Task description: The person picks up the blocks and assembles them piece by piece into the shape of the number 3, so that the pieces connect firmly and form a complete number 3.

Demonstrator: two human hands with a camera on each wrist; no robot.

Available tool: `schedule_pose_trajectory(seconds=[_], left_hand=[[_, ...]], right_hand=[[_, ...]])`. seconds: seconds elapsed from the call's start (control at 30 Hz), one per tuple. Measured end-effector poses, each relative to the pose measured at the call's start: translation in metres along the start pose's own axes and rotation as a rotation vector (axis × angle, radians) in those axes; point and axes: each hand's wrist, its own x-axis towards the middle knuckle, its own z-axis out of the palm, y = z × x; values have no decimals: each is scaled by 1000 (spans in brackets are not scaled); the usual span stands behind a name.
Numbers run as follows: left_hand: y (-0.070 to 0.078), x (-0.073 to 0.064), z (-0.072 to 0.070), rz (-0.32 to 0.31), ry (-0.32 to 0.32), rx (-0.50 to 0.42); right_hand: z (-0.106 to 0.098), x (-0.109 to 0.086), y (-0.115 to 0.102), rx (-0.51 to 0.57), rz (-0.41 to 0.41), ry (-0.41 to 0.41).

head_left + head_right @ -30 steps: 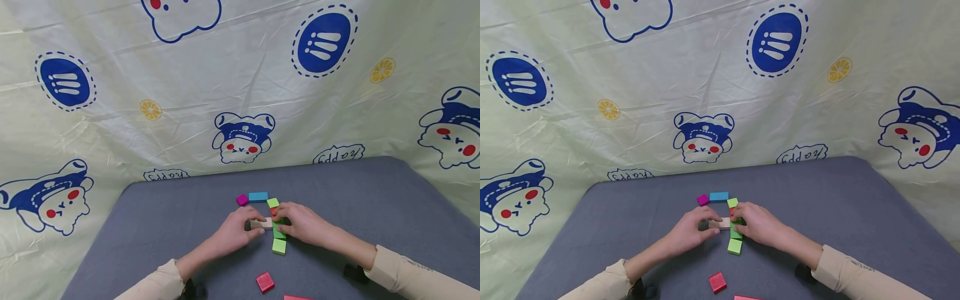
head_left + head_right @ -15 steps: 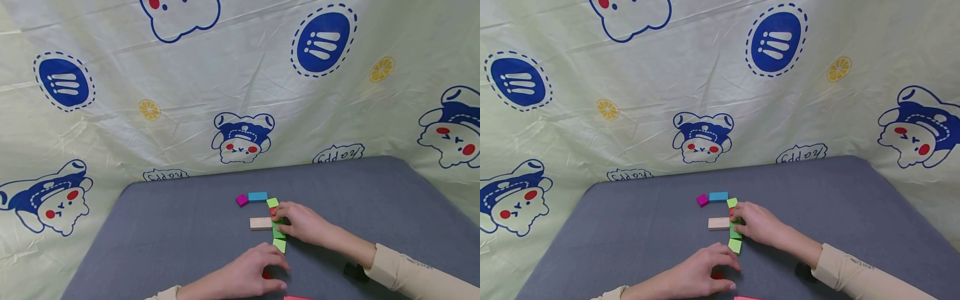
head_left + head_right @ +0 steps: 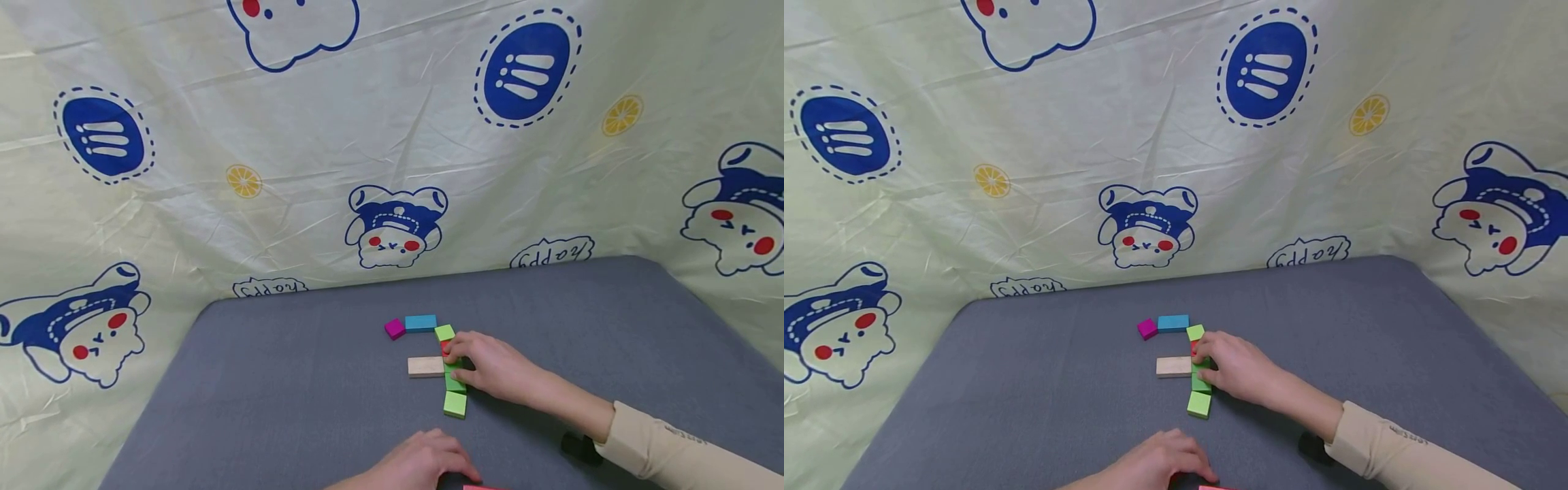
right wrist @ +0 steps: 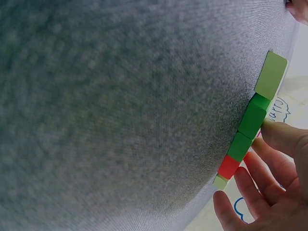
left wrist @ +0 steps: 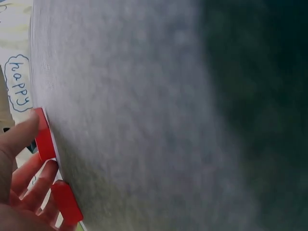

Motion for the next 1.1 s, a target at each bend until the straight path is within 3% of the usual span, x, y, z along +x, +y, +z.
schedule_pose_trajectory(seconds=[0.3,0.53,0.63,0.73,0.87,1.1], left_hand=[[2,-1,5,1,12,-9],[5,-2,-1,2,85,-66],[4,-4,-5,-65,118,-110],[-8,-8,-4,-140,163,-161],[-26,-13,-2,-188,218,-206],[-6,-21,-25,-387,252,-281]], right_hand=[[0,-1,0,5,-3,4],[0,-1,-1,6,7,12],[1,-1,-1,8,12,12],[1,-1,-2,7,22,11],[1,0,-2,4,39,1],[1,0,-2,-2,58,-6]])
